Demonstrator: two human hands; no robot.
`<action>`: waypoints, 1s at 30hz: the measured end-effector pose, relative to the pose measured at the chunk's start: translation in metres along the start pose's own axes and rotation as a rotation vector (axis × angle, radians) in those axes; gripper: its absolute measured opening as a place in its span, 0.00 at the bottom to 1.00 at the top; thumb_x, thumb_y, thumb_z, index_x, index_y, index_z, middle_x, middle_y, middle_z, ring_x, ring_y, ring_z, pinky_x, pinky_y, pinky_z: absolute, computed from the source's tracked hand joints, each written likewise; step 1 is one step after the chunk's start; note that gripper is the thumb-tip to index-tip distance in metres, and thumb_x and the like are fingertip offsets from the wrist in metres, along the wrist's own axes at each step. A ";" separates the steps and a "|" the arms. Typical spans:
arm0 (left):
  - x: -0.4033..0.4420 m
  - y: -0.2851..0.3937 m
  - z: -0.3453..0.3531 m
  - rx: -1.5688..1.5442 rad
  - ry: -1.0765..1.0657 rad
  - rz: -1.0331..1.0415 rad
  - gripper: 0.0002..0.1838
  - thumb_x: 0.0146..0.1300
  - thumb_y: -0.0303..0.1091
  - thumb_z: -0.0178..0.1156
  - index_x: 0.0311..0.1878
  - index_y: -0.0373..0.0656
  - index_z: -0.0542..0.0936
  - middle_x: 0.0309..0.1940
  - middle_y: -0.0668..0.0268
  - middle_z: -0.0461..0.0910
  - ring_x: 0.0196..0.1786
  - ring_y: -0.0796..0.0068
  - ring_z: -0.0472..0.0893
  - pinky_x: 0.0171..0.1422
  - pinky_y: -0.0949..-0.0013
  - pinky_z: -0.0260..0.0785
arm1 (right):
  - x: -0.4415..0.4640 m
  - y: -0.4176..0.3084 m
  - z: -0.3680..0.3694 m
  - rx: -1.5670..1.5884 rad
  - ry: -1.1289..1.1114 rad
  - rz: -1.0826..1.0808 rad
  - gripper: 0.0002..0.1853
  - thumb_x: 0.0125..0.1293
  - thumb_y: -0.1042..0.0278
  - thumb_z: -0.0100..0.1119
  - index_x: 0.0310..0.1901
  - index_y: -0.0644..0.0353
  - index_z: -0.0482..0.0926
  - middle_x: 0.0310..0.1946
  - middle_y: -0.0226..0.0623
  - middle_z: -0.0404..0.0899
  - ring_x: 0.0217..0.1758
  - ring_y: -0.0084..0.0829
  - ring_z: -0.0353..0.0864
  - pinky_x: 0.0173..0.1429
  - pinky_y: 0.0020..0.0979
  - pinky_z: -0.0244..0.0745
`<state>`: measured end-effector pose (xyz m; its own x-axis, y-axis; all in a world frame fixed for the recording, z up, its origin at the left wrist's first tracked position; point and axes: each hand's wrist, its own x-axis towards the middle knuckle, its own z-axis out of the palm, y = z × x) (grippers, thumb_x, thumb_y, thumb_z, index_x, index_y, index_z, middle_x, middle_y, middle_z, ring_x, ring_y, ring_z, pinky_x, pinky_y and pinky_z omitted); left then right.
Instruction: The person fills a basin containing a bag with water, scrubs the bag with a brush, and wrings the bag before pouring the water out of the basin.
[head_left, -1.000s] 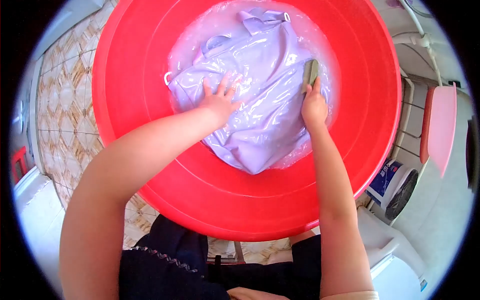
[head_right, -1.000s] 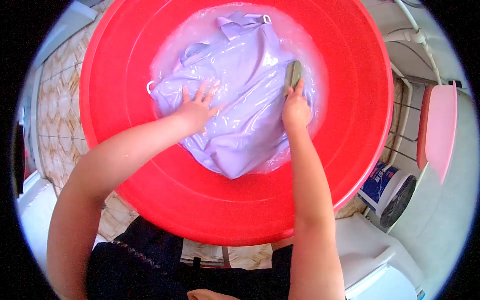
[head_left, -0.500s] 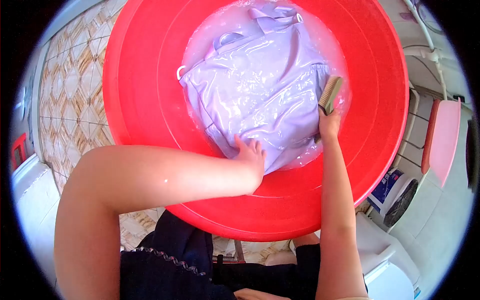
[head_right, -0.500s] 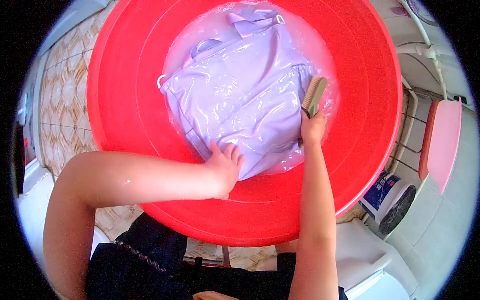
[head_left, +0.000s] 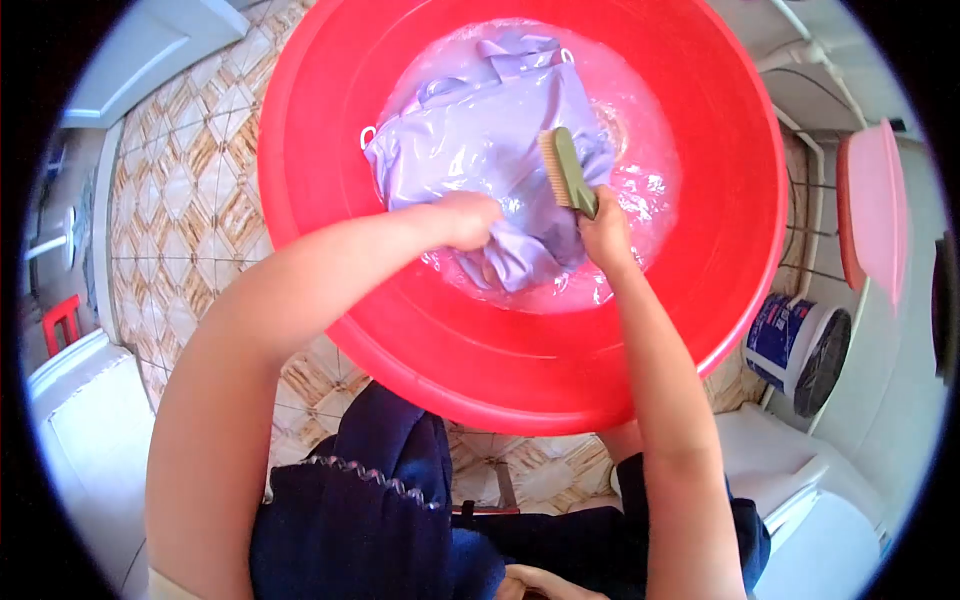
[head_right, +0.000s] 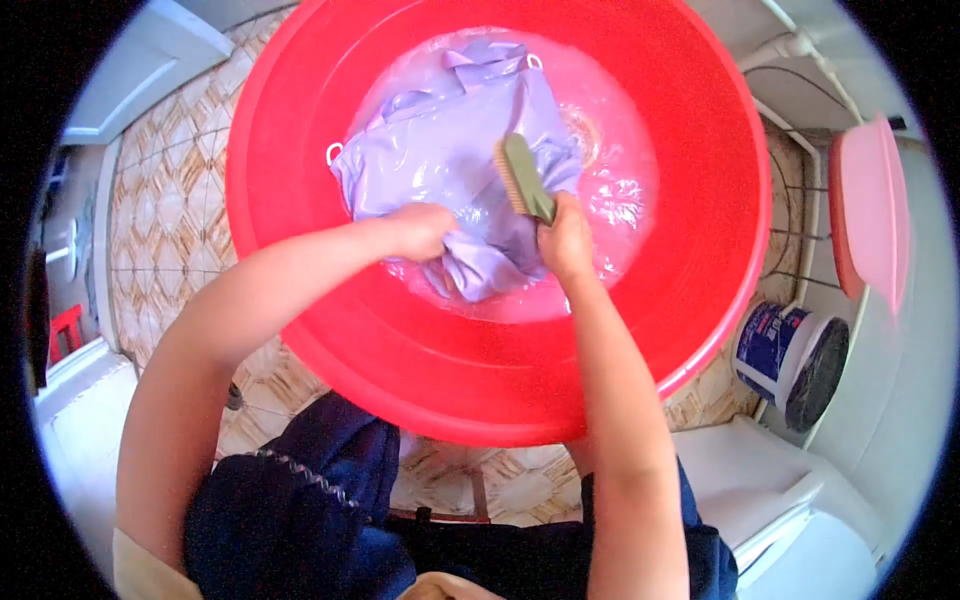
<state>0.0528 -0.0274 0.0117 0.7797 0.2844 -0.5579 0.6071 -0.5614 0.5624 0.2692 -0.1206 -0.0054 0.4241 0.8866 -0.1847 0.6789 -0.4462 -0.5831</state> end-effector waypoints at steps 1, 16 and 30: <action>-0.008 0.003 -0.007 0.021 0.005 0.005 0.12 0.50 0.28 0.56 0.39 0.40 0.82 0.34 0.48 0.80 0.42 0.50 0.80 0.46 0.57 0.72 | -0.003 -0.010 -0.013 0.073 -0.120 -0.105 0.15 0.53 0.73 0.59 0.43 0.67 0.71 0.37 0.49 0.79 0.43 0.54 0.77 0.48 0.44 0.70; -0.119 0.120 -0.180 -1.273 0.716 0.099 0.12 0.64 0.28 0.51 0.44 0.33 0.80 0.36 0.58 0.82 0.38 0.71 0.82 0.43 0.69 0.77 | -0.051 -0.211 -0.214 0.752 -0.158 -0.341 0.19 0.65 0.60 0.57 0.51 0.65 0.74 0.36 0.33 0.79 0.37 0.21 0.77 0.45 0.27 0.73; -0.167 0.195 -0.237 -1.532 0.709 0.684 0.15 0.67 0.31 0.49 0.52 0.31 0.70 0.48 0.50 0.76 0.49 0.57 0.79 0.54 0.54 0.76 | -0.086 -0.247 -0.265 0.729 -0.338 -0.699 0.32 0.46 0.52 0.72 0.48 0.67 0.75 0.40 0.41 0.79 0.40 0.29 0.79 0.46 0.30 0.74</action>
<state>0.0769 -0.0005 0.3593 0.5861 0.8051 0.0910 -0.5410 0.3053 0.7836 0.2237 -0.1184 0.3642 -0.1856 0.9553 0.2300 0.1367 0.2569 -0.9567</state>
